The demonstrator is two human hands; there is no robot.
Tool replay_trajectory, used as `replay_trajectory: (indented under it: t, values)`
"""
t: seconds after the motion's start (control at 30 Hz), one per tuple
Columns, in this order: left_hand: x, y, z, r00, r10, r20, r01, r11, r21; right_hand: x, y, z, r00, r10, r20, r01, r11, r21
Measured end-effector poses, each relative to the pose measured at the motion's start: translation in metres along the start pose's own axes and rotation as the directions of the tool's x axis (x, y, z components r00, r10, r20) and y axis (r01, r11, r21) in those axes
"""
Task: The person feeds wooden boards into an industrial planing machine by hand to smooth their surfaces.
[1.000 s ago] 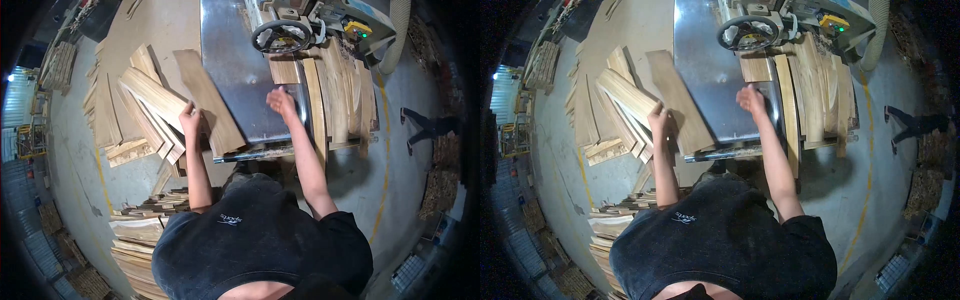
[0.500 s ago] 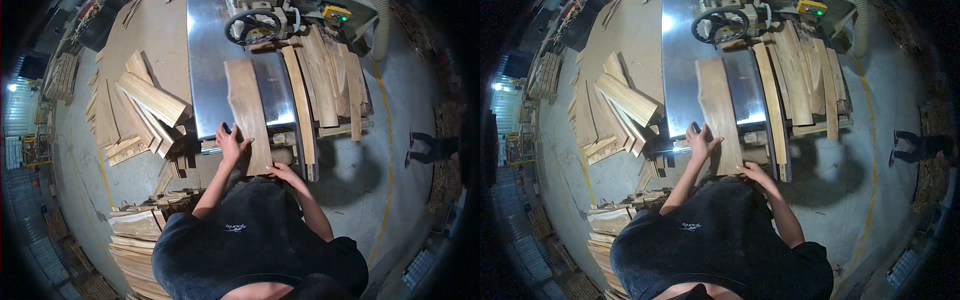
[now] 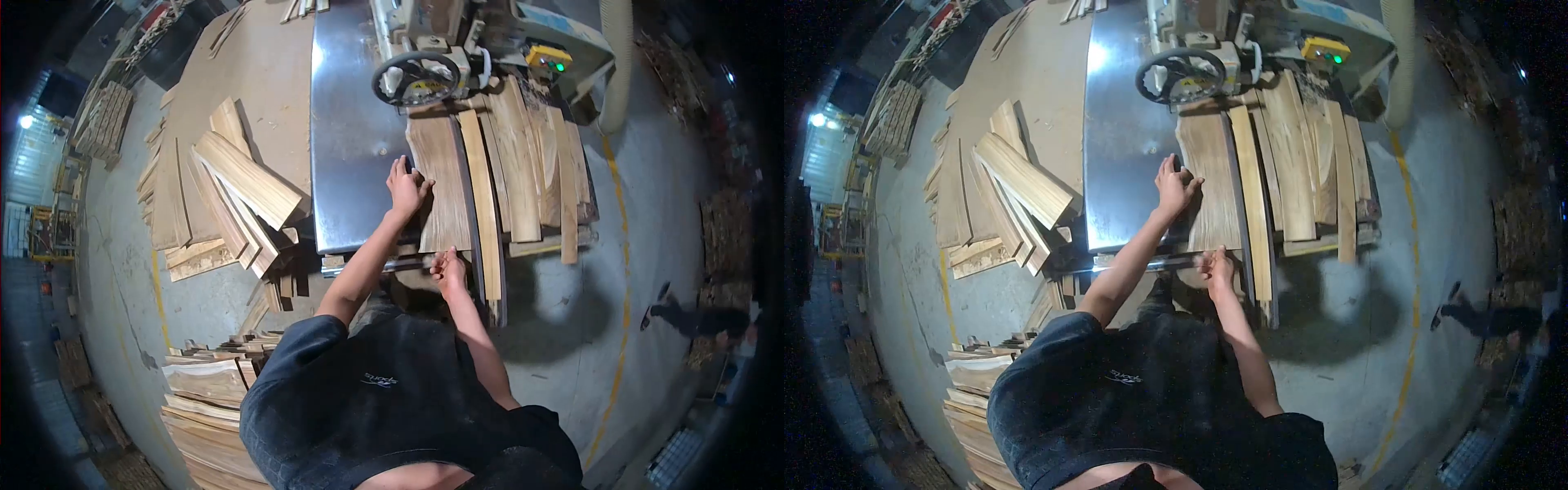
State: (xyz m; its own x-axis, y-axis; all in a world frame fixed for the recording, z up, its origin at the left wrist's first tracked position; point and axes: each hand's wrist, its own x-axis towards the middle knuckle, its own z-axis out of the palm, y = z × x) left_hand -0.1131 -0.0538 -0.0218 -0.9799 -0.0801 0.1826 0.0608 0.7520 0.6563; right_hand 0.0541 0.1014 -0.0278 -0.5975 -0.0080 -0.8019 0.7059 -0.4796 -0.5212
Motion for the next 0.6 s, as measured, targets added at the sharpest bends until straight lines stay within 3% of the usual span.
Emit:
replay_trajectory:
  t: [0.1,0.13,0.2,0.27,0.33,0.43,0.47,0.53,0.6]
  values:
    - [0.027,-0.029,-0.027,1.000,0.010,-0.002,-0.011,0.999,-0.039,0.025,-0.018,0.016,0.996,-0.087,-0.016,0.085,0.992,-0.096]
    - [0.035,-0.041,-0.045,0.998,-0.052,-0.028,0.052,0.998,0.020,0.030,-0.022,0.021,0.995,-0.093,-0.027,0.091,0.993,-0.081]
    - [0.051,-0.076,-0.088,0.949,-0.188,-0.251,0.216,0.972,0.088,0.045,-0.036,0.028,0.997,-0.060,-0.054,0.053,0.991,-0.122]
    - [0.056,-0.117,-0.143,0.774,-0.351,-0.527,0.510,0.839,0.190,0.076,-0.045,0.017,0.994,0.031,0.108,-0.030,1.000,-0.006]
    - [0.044,-0.154,-0.195,0.503,-0.418,-0.756,0.782,0.594,0.192,0.081,-0.059,0.026,0.993,0.065,0.094,-0.069,0.997,0.041]
    - [0.011,-0.171,-0.247,0.378,-0.708,-0.596,0.898,0.436,0.051,0.077,-0.067,0.032,0.996,0.084,0.032,-0.084,0.996,-0.023]
    - [0.004,-0.179,-0.247,0.371,-0.713,-0.595,0.901,0.431,0.045,0.077,-0.066,0.031,0.998,0.069,0.013,-0.068,0.996,-0.056]
    - [-0.015,-0.178,-0.241,0.483,-0.686,-0.544,0.844,0.530,0.081,0.074,-0.068,0.033,0.999,0.045,-0.011,-0.046,0.995,-0.088]
    - [-0.036,-0.167,-0.232,0.517,-0.704,-0.487,0.828,0.555,0.077,0.069,-0.069,0.032,0.999,0.040,-0.008,-0.041,0.996,-0.081]
